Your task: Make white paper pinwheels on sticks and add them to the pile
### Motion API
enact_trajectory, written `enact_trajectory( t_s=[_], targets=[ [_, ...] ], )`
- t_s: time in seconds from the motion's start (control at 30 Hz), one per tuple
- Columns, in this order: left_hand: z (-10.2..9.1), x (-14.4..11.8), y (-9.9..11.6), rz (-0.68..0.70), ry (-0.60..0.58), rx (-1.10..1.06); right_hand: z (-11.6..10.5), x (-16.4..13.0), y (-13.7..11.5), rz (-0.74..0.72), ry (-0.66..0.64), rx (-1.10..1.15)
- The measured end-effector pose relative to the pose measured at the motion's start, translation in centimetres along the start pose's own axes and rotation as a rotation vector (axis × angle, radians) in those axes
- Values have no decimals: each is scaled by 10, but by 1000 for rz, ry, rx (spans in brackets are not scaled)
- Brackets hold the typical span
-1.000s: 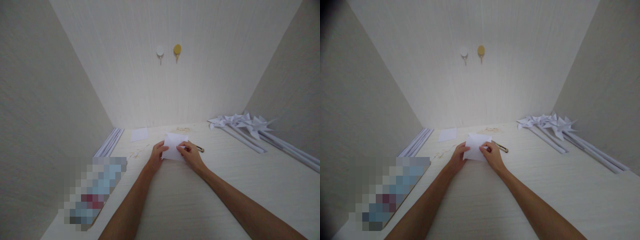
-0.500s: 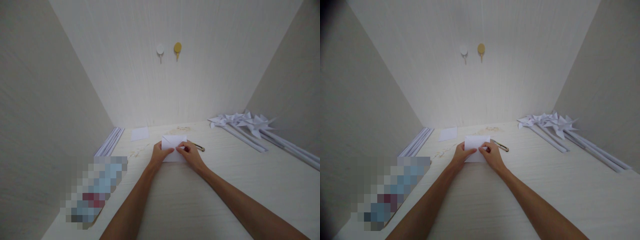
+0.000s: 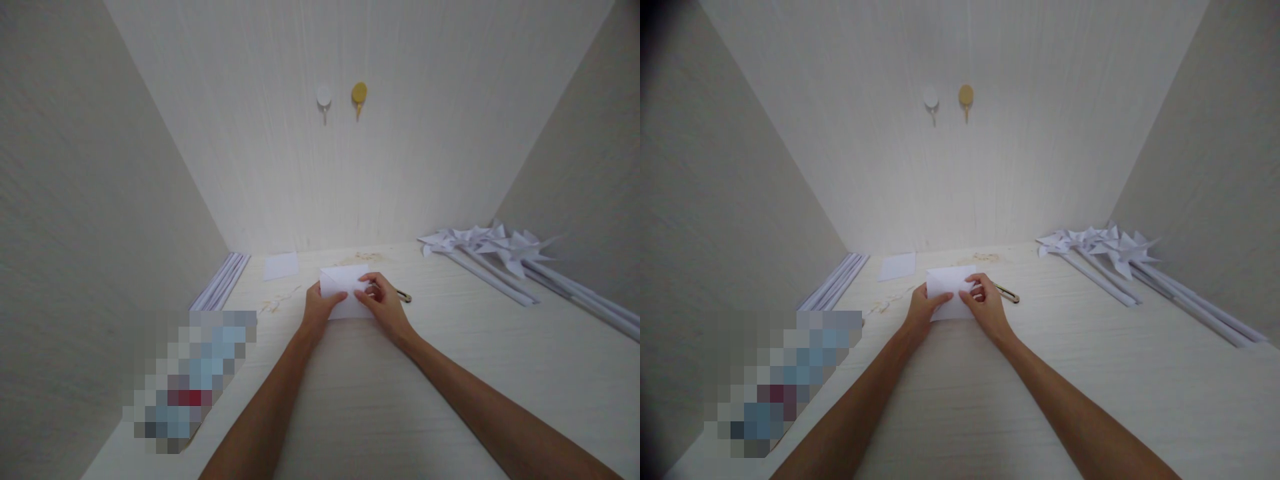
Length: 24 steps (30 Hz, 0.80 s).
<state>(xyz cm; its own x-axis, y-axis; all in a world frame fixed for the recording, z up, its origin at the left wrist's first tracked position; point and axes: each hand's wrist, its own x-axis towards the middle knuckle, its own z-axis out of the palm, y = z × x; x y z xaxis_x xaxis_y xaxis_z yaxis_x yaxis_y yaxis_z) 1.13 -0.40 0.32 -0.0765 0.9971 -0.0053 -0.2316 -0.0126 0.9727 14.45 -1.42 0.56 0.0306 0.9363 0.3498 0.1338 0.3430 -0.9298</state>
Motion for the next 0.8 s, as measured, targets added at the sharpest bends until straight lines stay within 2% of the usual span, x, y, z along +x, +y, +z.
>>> enact_trajectory(
  t_s=[0.13,0.23,0.43,0.8],
  targets=[
    [0,1,-1,-24,18,-24,1,0,0,38,-25,109],
    [0,0,0,-43,5,-35,2,1,4,49,-55,71],
    [1,-1,3,-52,-14,-18,1,2,7,60,-22,-2],
    [3,-3,2,-16,-7,20,1,1,3,-52,42,-131]
  ],
)
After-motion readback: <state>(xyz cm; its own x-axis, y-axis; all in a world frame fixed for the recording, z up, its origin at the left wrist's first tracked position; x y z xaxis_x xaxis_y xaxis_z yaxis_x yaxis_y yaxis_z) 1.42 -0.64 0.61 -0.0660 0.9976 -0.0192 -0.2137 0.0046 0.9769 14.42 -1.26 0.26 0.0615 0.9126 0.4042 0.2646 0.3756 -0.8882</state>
